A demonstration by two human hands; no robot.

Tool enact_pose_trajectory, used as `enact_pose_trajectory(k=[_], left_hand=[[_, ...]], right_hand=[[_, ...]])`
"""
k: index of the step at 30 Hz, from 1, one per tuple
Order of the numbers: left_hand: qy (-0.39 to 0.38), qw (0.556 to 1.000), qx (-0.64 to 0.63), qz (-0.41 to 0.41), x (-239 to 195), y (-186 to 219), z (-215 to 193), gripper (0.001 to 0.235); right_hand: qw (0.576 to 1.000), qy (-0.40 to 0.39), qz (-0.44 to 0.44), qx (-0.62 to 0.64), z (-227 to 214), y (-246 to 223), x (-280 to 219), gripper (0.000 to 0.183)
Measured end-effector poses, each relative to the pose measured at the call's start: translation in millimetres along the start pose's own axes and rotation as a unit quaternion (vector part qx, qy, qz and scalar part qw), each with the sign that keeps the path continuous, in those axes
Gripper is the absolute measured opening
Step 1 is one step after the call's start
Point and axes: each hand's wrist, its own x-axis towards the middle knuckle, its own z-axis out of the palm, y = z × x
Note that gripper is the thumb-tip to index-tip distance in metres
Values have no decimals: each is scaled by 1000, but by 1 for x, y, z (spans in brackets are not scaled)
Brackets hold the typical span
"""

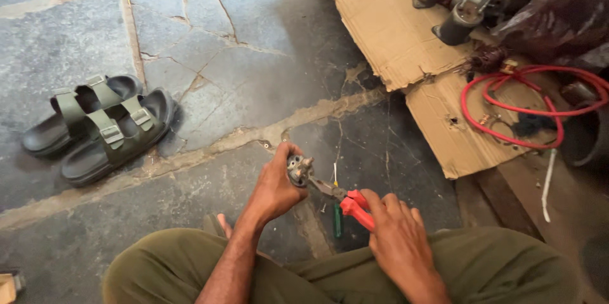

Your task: The person sits on the floor and uses a screwdriver and pliers to disassemble and adjust the internal components of a three-prong electrical plug. They remove the cover, manipulate the wires and screws, and reassemble the plug.

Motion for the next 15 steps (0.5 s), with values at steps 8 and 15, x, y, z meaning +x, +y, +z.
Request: enact_pose_trajectory(k=[8, 15], left_hand=[[66, 977, -178, 100, 11, 16, 11, 61], [83, 981, -154, 82, 13, 16, 12, 56]], right_hand=[[822, -164, 171, 519, 5, 17, 13, 38], [939, -55, 39, 338, -5, 0, 7, 53]])
